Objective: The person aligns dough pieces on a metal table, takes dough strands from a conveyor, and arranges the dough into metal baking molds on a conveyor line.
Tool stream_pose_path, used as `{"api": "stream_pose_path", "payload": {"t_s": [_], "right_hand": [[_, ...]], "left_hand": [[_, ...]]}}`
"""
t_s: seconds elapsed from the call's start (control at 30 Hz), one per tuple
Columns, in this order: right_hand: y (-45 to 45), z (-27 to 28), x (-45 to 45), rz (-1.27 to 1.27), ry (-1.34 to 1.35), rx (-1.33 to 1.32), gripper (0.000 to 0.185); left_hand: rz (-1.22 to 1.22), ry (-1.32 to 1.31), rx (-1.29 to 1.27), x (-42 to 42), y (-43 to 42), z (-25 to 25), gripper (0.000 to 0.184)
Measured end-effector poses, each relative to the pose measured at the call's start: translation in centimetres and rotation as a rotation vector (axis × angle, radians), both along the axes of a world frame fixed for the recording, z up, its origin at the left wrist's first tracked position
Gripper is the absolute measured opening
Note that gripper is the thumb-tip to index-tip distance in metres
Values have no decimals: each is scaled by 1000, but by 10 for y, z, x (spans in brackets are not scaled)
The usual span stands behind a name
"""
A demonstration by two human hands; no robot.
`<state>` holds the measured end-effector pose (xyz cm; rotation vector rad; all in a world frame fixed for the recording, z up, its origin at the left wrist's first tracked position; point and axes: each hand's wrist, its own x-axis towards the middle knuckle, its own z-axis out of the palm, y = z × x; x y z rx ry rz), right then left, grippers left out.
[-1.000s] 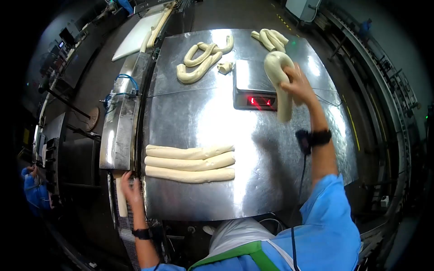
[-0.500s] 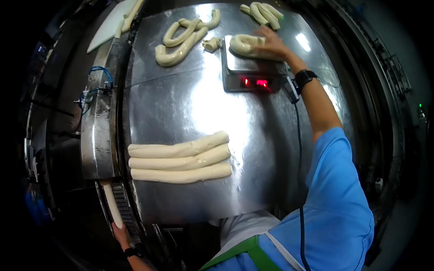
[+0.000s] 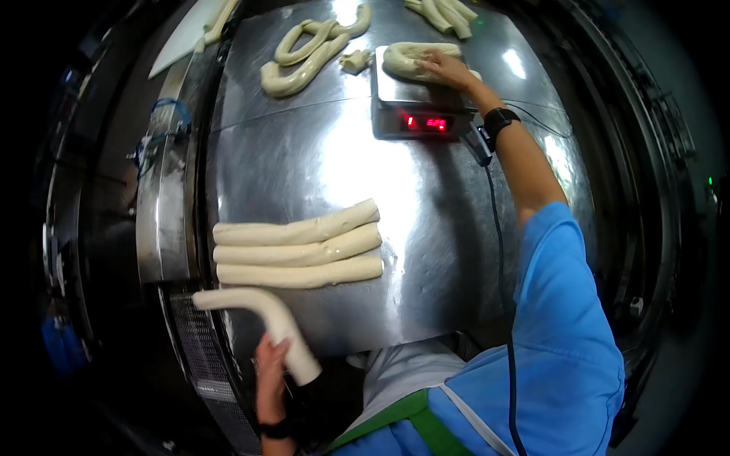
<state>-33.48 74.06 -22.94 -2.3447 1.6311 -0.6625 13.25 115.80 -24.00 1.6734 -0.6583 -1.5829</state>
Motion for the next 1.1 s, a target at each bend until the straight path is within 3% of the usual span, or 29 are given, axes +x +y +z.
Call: {"api": "stream_pose_path", "payload": {"t_s": [0.07,0.1,0.13,0.17,0.27,0.3,0.37,0.43,0.47,0.57,0.63,0.73,0.77,0.9,1.0,1.03,1.1], "right_hand": [[4,-7,45,-140,422,7,54],[-1,-17,53,-221,320,120,54],[-12,-27,48,-89,261,81,49],[-12,-22,58,-8,114,170,49],[41,31,84,57,-464,593,48],[38,34,77,94,-569,727,40],[86,53,87,68,-807,627,39],[91,42,82,202,-711,487,44],[130,71,117,-72,-906,710,44],[58,36,99,192,-918,862,45],[95,61,144,130,-975,765,43],[130,84,192,216,-953,744,35],[145,93,206,228,-949,725,35],[188,118,254,375,-857,780,38],[246,145,287,387,-923,860,41],[284,170,307,258,-865,751,41],[278,159,309,406,-914,865,40]], "left_hand": [[-98,40,52,-43,-4,-52,22],[-83,101,31,-71,-8,-58,21],[-136,21,16,-83,-5,-83,22],[-75,60,-10,-100,-5,-77,25],[137,132,-28,-115,-5,-80,33],[160,169,-36,-116,-5,-81,34],[149,239,-35,-110,1,-72,37],[234,359,-88,-99,18,-73,40],[318,440,-169,-95,25,-87,42],[328,423,-262,-79,11,-49,42],[337,454,-230,-75,5,-7,48],[421,476,-360,-57,14,5,58],[489,502,-353,-50,23,31,63],[537,678,-546,-10,70,85,63],[603,785,-694,10,99,101,46],[602,752,-717,17,109,106,46],[589,764,-783,29,139,131,50]]}}
